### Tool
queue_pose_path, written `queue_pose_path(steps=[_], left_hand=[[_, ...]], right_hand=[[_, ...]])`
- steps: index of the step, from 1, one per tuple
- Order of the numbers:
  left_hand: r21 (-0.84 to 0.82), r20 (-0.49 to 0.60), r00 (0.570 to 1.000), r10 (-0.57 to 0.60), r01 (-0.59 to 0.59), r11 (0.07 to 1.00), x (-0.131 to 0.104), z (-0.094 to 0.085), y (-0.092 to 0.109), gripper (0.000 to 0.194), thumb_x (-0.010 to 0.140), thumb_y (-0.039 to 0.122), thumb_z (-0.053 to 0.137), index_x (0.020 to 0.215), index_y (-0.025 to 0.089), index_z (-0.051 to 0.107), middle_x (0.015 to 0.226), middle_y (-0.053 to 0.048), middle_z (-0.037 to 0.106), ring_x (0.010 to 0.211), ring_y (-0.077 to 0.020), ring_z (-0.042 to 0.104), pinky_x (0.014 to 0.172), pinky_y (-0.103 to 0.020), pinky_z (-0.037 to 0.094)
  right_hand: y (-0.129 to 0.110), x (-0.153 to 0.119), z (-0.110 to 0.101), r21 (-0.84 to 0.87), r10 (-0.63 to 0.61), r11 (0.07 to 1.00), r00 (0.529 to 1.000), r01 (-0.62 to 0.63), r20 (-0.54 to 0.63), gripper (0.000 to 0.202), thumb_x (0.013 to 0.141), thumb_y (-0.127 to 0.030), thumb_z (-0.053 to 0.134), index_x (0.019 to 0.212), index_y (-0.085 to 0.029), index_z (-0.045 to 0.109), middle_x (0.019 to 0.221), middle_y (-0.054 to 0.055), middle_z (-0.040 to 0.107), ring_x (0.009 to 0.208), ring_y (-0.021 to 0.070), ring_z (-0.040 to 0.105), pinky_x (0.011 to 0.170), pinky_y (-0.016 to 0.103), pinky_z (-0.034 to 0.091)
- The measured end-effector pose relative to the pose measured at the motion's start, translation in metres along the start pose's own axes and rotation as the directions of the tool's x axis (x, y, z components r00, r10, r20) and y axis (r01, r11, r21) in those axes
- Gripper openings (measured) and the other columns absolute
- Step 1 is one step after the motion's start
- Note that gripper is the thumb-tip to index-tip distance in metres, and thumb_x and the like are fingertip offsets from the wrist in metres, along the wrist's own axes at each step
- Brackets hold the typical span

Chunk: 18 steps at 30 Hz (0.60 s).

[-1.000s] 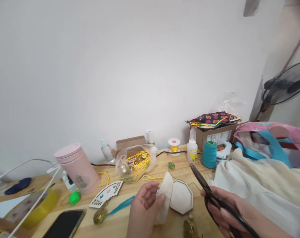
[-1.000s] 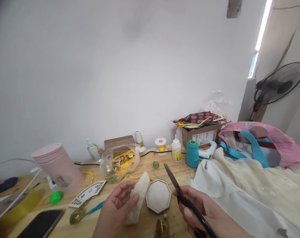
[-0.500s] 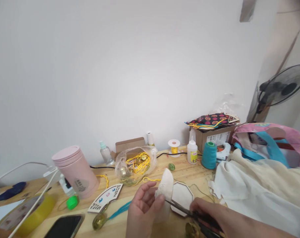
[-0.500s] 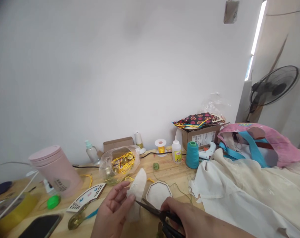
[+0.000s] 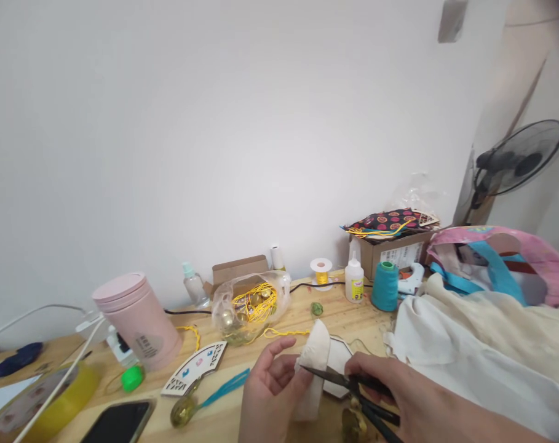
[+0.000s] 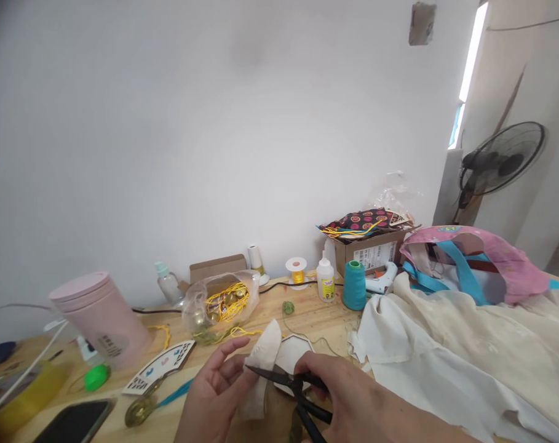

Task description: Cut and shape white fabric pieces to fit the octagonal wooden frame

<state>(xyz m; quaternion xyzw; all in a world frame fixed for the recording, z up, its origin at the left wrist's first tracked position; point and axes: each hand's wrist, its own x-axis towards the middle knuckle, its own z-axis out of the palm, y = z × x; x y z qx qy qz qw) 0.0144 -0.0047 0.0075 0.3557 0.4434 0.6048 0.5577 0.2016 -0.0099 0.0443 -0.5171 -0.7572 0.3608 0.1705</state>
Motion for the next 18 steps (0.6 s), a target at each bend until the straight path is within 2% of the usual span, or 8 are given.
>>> queue_pose_path(steps=[3, 6, 12, 18], left_hand=[[0.015, 0.037, 0.999, -0.034, 0.033, 0.999, 0.001, -0.002, -0.001, 0.041, 0.054, 0.022, 0.075, 0.088, 0.016, 0.053, 0.064, -0.004, 0.071, 0.064, -0.0189, 0.065, 0.057, -0.026, 0.048], [0.025, 0.043, 0.998, -0.043, 0.042, 0.999, 0.002, -0.004, -0.002, 0.043, 0.054, 0.021, 0.075, 0.089, 0.016, 0.052, 0.064, -0.004, 0.07, 0.063, -0.0189, 0.064, 0.057, -0.026, 0.048], [0.046, 0.048, 0.996, -0.073, 0.071, 0.996, 0.001, -0.003, -0.001, 0.045, 0.054, 0.021, 0.075, 0.091, 0.015, 0.05, 0.062, -0.003, 0.07, 0.058, -0.0167, 0.062, 0.053, -0.025, 0.047], [0.048, 0.055, 0.995, -0.085, 0.083, 0.995, -0.001, -0.003, -0.002, 0.047, 0.055, 0.022, 0.074, 0.094, 0.015, 0.049, 0.063, -0.004, 0.07, 0.053, -0.0146, 0.061, 0.049, -0.023, 0.045]], right_hand=[[-0.001, -0.001, 0.004, -0.032, 0.01, 0.999, 1.0, -0.01, -0.027, 0.045, 0.048, -0.031, 0.075, 0.089, -0.022, 0.06, 0.074, -0.002, 0.057, 0.066, 0.0178, 0.05, 0.058, 0.022, 0.038], [-0.002, 0.0, 0.005, -0.046, -0.048, 0.998, 0.999, 0.049, 0.012, 0.028, 0.061, -0.04, 0.065, 0.083, -0.021, 0.062, 0.066, -0.002, 0.055, 0.059, 0.0148, 0.047, 0.051, 0.02, 0.035], [0.005, 0.004, 0.006, -0.111, -0.112, 0.987, 0.992, 0.118, 0.055, 0.017, 0.069, -0.035, 0.056, 0.07, -0.019, 0.059, 0.055, -0.005, 0.045, 0.051, 0.0106, 0.037, 0.045, 0.018, 0.028], [0.016, 0.008, 0.01, -0.097, -0.185, 0.977, 0.981, 0.189, 0.051, 0.017, 0.071, -0.031, 0.054, 0.061, -0.018, 0.054, 0.052, -0.007, 0.04, 0.047, 0.0087, 0.031, 0.042, 0.017, 0.024]])
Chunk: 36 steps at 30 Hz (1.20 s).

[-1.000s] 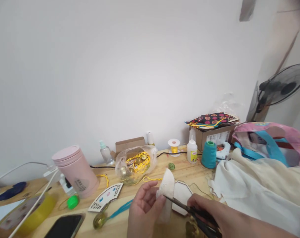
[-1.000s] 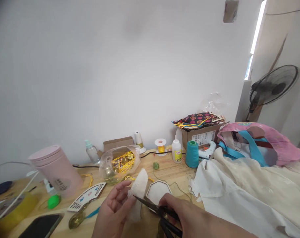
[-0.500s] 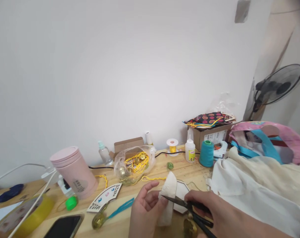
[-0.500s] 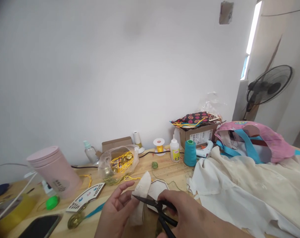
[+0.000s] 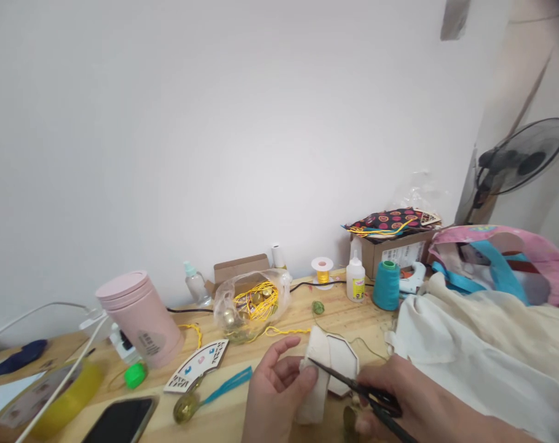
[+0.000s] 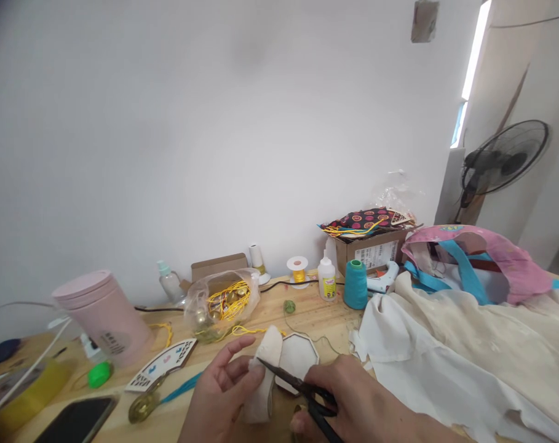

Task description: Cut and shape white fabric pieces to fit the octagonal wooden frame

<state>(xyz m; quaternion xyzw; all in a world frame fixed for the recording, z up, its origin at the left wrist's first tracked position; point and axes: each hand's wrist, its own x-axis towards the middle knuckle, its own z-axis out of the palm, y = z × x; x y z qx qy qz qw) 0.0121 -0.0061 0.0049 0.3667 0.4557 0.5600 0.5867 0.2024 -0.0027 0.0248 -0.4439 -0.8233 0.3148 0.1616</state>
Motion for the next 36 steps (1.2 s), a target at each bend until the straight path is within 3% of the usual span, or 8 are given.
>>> queue_pose_path(steps=[6, 12, 22, 28, 36], left_hand=[[0.025, 0.037, 0.999, 0.001, -0.002, 1.0, 0.002, 0.0, 0.0, 0.043, 0.056, 0.024, 0.074, 0.093, 0.016, 0.052, 0.064, -0.004, 0.069, 0.057, -0.0153, 0.061, 0.053, -0.023, 0.045], [0.031, 0.071, 0.997, 0.01, -0.013, 0.999, 0.002, 0.001, 0.0, 0.04, 0.057, 0.021, 0.074, 0.091, 0.017, 0.054, 0.064, -0.003, 0.069, 0.062, -0.0159, 0.061, 0.057, -0.024, 0.044], [-0.012, 0.082, 0.996, 0.044, -0.043, 0.999, 0.003, 0.003, -0.009, 0.036, 0.052, 0.019, 0.076, 0.085, 0.018, 0.062, 0.059, -0.002, 0.068, 0.058, -0.0159, 0.062, 0.055, -0.023, 0.045], [-0.001, 0.095, 0.994, 0.048, -0.048, 0.999, 0.004, 0.002, -0.013, 0.035, 0.051, 0.02, 0.076, 0.083, 0.018, 0.063, 0.058, -0.001, 0.066, 0.06, -0.0167, 0.061, 0.055, -0.023, 0.044], [0.003, 0.129, 0.991, 0.037, -0.038, 0.999, 0.003, 0.002, -0.015, 0.043, 0.053, 0.018, 0.075, 0.093, 0.016, 0.059, 0.059, 0.0, 0.066, 0.053, -0.0112, 0.056, 0.051, -0.02, 0.041]], right_hand=[[0.008, -0.001, -0.004, 0.024, -0.02, 1.0, 1.0, 0.02, 0.02, 0.016, 0.068, -0.033, 0.057, 0.064, -0.018, 0.053, 0.05, -0.008, 0.035, 0.047, 0.0084, 0.027, 0.041, 0.017, 0.022], [0.001, -0.007, -0.008, -0.037, -0.016, 0.999, 1.0, 0.015, -0.009, 0.03, 0.062, -0.043, 0.063, 0.077, -0.018, 0.056, 0.06, -0.005, 0.042, 0.053, 0.011, 0.033, 0.047, 0.019, 0.027], [-0.005, -0.002, -0.005, -0.029, -0.044, 0.999, 0.999, 0.044, 0.005, 0.024, 0.063, -0.039, 0.065, 0.071, -0.02, 0.054, 0.055, -0.008, 0.036, 0.048, 0.0089, 0.029, 0.041, 0.018, 0.021], [0.001, -0.001, 0.001, -0.072, -0.048, 0.996, 0.999, 0.049, 0.012, 0.032, 0.067, -0.05, 0.058, 0.064, -0.019, 0.05, 0.051, -0.009, 0.033, 0.045, 0.0079, 0.025, 0.039, 0.018, 0.019], [0.015, 0.001, 0.008, -0.062, -0.068, 0.996, 0.998, 0.068, 0.008, 0.027, 0.072, -0.04, 0.056, 0.059, -0.018, 0.047, 0.05, -0.009, 0.031, 0.045, 0.0073, 0.023, 0.038, 0.018, 0.018]])
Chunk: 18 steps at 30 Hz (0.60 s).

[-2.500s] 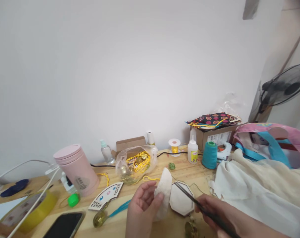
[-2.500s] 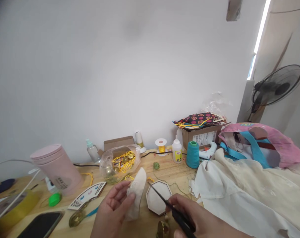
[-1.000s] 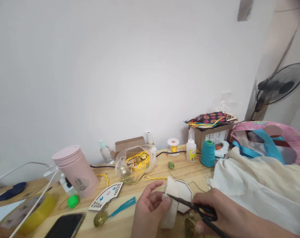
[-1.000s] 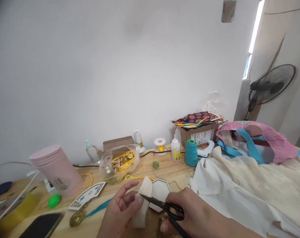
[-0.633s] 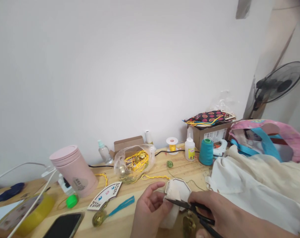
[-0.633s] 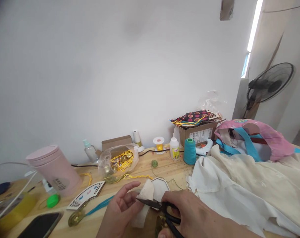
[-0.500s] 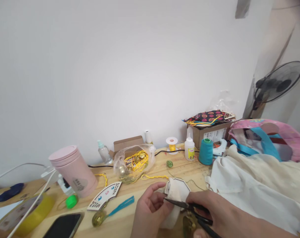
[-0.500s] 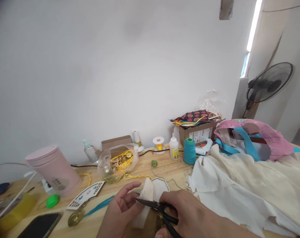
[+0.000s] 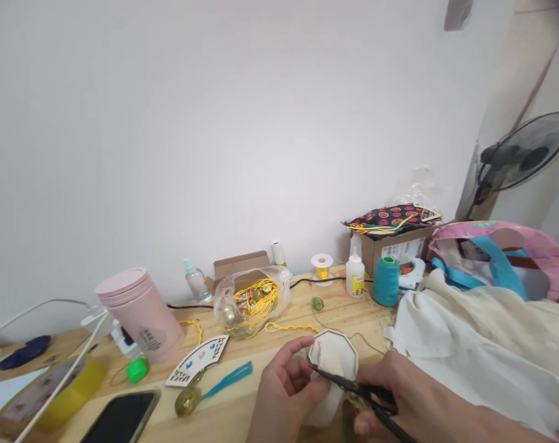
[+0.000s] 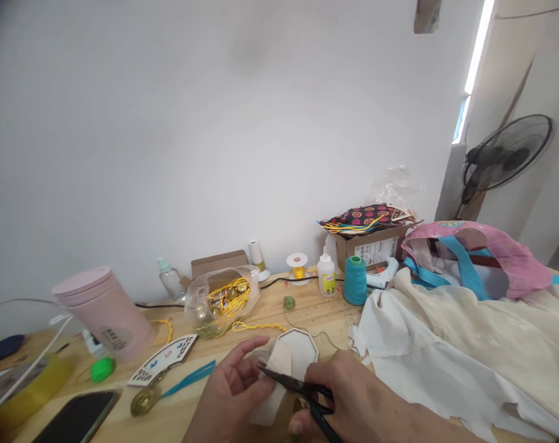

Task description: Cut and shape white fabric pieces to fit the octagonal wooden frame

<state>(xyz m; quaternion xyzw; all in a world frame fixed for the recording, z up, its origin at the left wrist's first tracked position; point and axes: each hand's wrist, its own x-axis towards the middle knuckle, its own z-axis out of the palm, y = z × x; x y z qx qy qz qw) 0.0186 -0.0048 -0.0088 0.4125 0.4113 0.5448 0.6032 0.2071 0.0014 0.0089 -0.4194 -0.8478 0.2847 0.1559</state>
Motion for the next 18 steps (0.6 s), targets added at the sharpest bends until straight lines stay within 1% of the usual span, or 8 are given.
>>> queue_pose_path(steps=[4, 7, 11, 14, 18], left_hand=[[0.0, 0.023, 1.0, -0.015, 0.015, 1.0, 0.0, -0.001, -0.001, 0.048, 0.052, 0.017, 0.076, 0.096, 0.016, 0.056, 0.06, -0.002, 0.067, 0.055, -0.0125, 0.057, 0.052, -0.021, 0.04], [-0.01, 0.039, 0.999, -0.028, 0.028, 1.0, 0.001, -0.002, -0.001, 0.05, 0.052, 0.016, 0.076, 0.097, 0.016, 0.056, 0.058, 0.0, 0.066, 0.053, -0.0115, 0.057, 0.051, -0.021, 0.04], [-0.016, 0.059, 0.998, -0.03, 0.031, 0.999, 0.001, -0.002, 0.001, 0.049, 0.05, 0.013, 0.077, 0.094, 0.016, 0.058, 0.057, 0.001, 0.066, 0.052, -0.0101, 0.056, 0.051, -0.019, 0.04], [0.006, 0.066, 0.997, -0.04, 0.04, 0.999, 0.0, 0.0, 0.002, 0.044, 0.047, 0.014, 0.078, 0.088, 0.014, 0.062, 0.058, -0.001, 0.068, 0.054, -0.0108, 0.058, 0.052, -0.019, 0.041], [0.067, 0.036, 0.995, -0.093, 0.091, 0.994, -0.002, 0.002, 0.001, 0.031, 0.043, 0.012, 0.078, 0.072, 0.013, 0.066, 0.053, 0.001, 0.065, 0.049, -0.0079, 0.055, 0.048, -0.016, 0.039]], right_hand=[[0.004, -0.002, -0.001, 0.001, -0.023, 1.0, 1.0, 0.023, 0.002, 0.027, 0.072, -0.039, 0.058, 0.059, -0.018, 0.046, 0.051, -0.009, 0.032, 0.046, 0.007, 0.024, 0.04, 0.018, 0.019], [0.003, -0.002, -0.004, -0.01, -0.04, 0.999, 0.999, 0.04, 0.009, 0.028, 0.07, -0.04, 0.059, 0.06, -0.019, 0.046, 0.05, -0.009, 0.033, 0.045, 0.0068, 0.025, 0.039, 0.018, 0.019], [-0.004, -0.001, -0.01, -0.044, -0.075, 0.996, 0.997, 0.075, -0.002, 0.036, 0.063, -0.048, 0.064, 0.059, -0.019, 0.043, 0.049, -0.01, 0.032, 0.044, 0.0068, 0.023, 0.038, 0.017, 0.017], [-0.008, -0.001, -0.012, -0.082, -0.085, 0.993, 0.996, 0.084, -0.016, 0.041, 0.06, -0.055, 0.063, 0.059, -0.02, 0.042, 0.05, -0.009, 0.033, 0.045, 0.007, 0.023, 0.039, 0.018, 0.018], [-0.006, 0.0, -0.008, -0.114, -0.083, 0.99, 0.996, 0.084, 0.009, 0.04, 0.063, -0.058, 0.058, 0.059, -0.019, 0.046, 0.049, -0.009, 0.033, 0.044, 0.0071, 0.025, 0.038, 0.018, 0.018]])
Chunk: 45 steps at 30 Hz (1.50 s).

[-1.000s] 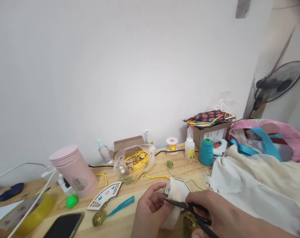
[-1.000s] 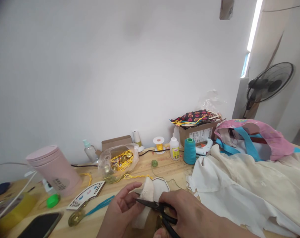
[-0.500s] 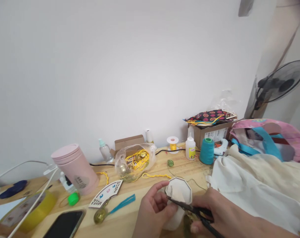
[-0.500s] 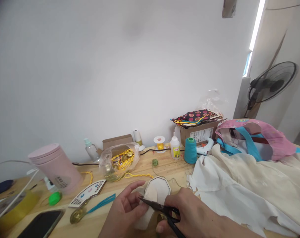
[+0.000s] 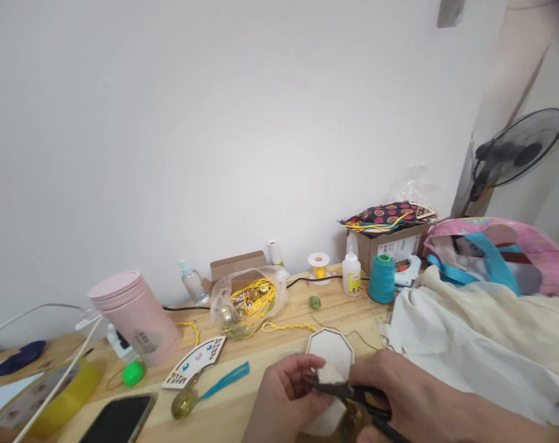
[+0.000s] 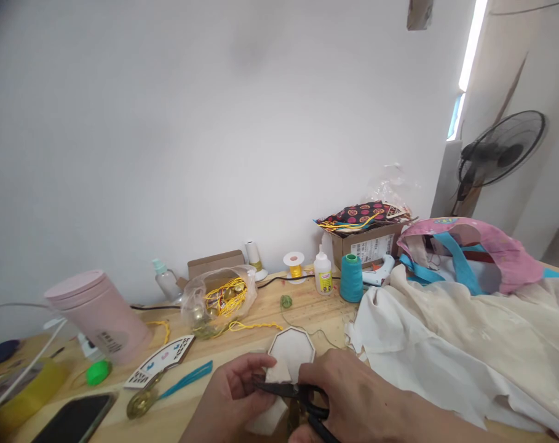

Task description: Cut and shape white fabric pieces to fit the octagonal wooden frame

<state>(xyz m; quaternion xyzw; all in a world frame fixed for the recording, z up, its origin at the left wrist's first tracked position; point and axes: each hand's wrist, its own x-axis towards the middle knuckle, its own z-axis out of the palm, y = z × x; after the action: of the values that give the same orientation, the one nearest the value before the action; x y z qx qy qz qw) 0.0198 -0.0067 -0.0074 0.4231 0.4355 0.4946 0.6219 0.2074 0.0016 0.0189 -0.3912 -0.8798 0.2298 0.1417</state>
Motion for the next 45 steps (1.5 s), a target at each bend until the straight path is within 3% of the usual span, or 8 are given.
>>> queue_pose_path(steps=[8, 13, 22, 28, 32, 37, 41, 45], left_hand=[[0.067, -0.014, 1.0, -0.019, 0.02, 0.998, 0.003, -0.005, -0.002, 0.024, 0.047, 0.012, 0.076, 0.069, 0.013, 0.066, 0.051, 0.002, 0.062, 0.047, -0.0065, 0.051, 0.046, -0.016, 0.037], [0.017, 0.014, 0.999, -0.049, 0.049, 0.999, -0.002, -0.011, 0.018, 0.038, 0.046, 0.014, 0.078, 0.082, 0.015, 0.065, 0.05, 0.004, 0.059, 0.046, -0.0057, 0.051, 0.044, -0.014, 0.038], [-0.16, -0.316, 0.943, 0.1, -0.157, 0.975, -0.015, -0.02, 0.062, 0.042, 0.04, 0.02, 0.081, 0.079, 0.018, 0.064, 0.055, 0.004, 0.066, 0.043, -0.0052, 0.056, 0.042, -0.01, 0.043], [-0.042, -0.188, 0.973, 0.133, -0.143, 0.989, -0.019, 0.041, 0.082, 0.023, 0.043, 0.022, 0.079, 0.062, 0.019, 0.065, 0.054, 0.002, 0.067, 0.044, -0.0091, 0.057, 0.041, -0.014, 0.044], [0.077, 0.009, 0.985, 0.173, -0.173, 0.982, -0.017, 0.067, 0.086, 0.022, 0.047, 0.016, 0.076, 0.066, 0.021, 0.067, 0.054, 0.002, 0.065, 0.047, -0.0119, 0.057, 0.045, -0.019, 0.047], [0.422, 0.06, 0.986, 0.158, -0.169, 0.891, 0.003, 0.03, 0.066, 0.021, 0.068, 0.026, 0.06, 0.087, 0.019, 0.064, 0.086, -0.006, 0.066, 0.087, -0.019, 0.058, 0.077, -0.029, 0.045], [0.851, 0.136, 0.987, 0.089, -0.162, 0.499, 0.011, 0.005, 0.036, 0.022, 0.063, 0.016, 0.057, 0.084, 0.015, 0.063, 0.075, -0.006, 0.063, 0.071, -0.0214, 0.057, 0.066, -0.032, 0.043], [0.865, 0.335, 0.942, 0.008, -0.311, 0.393, 0.011, 0.01, 0.022, 0.031, 0.06, 0.007, 0.051, 0.088, 0.016, 0.061, 0.09, -0.008, 0.061, 0.082, -0.0208, 0.055, 0.072, -0.028, 0.04]], right_hand=[[0.008, -0.006, -0.003, -0.011, -0.072, 0.997, 0.997, 0.072, 0.024, 0.027, 0.072, -0.043, 0.056, 0.061, -0.018, 0.053, 0.048, -0.008, 0.039, 0.042, 0.0072, 0.027, 0.037, 0.018, 0.021], [0.031, -0.015, -0.021, -0.212, 0.127, 0.967, 0.989, -0.14, -0.072, 0.018, 0.07, -0.036, 0.06, 0.063, -0.019, 0.057, 0.052, -0.003, 0.056, 0.046, 0.0119, 0.048, 0.042, 0.02, 0.028], [0.062, -0.03, -0.04, -0.333, 0.227, 0.904, 0.961, -0.269, -0.159, 0.034, 0.064, -0.014, 0.057, 0.097, -0.018, 0.063, 0.084, 0.013, 0.065, 0.077, 0.0301, 0.06, 0.064, 0.038, 0.044], [-0.021, -0.013, -0.022, 0.498, 0.071, 0.867, 0.981, 0.03, -0.183, 0.071, 0.059, -0.022, 0.07, 0.123, -0.02, 0.039, 0.073, 0.001, 0.058, 0.057, 0.0135, 0.056, 0.051, 0.02, 0.045], [-0.039, 0.003, -0.025, 0.711, 0.052, 0.699, 0.986, 0.078, -0.159, 0.019, 0.078, -0.026, 0.046, 0.066, -0.016, 0.056, 0.054, -0.004, 0.047, 0.042, 0.0069, 0.043, 0.039, 0.015, 0.035], [0.028, -0.016, -0.085, 0.131, 0.152, 0.985, 0.942, -0.117, -0.3, 0.031, 0.08, -0.031, 0.042, 0.052, -0.018, 0.045, 0.048, -0.006, 0.035, 0.042, 0.009, 0.036, 0.039, 0.019, 0.028], [0.078, -0.038, -0.112, -0.154, 0.242, 0.93, 0.874, -0.332, -0.422, 0.009, 0.07, -0.024, 0.055, 0.073, -0.018, 0.059, 0.064, 0.003, 0.058, 0.051, 0.0172, 0.049, 0.046, 0.026, 0.032], [0.068, -0.028, -0.094, -0.172, 0.201, 0.939, 0.883, -0.296, -0.424, 0.025, 0.073, -0.027, 0.054, 0.097, -0.022, 0.06, 0.086, 0.005, 0.065, 0.055, 0.016, 0.054, 0.053, 0.027, 0.038]])
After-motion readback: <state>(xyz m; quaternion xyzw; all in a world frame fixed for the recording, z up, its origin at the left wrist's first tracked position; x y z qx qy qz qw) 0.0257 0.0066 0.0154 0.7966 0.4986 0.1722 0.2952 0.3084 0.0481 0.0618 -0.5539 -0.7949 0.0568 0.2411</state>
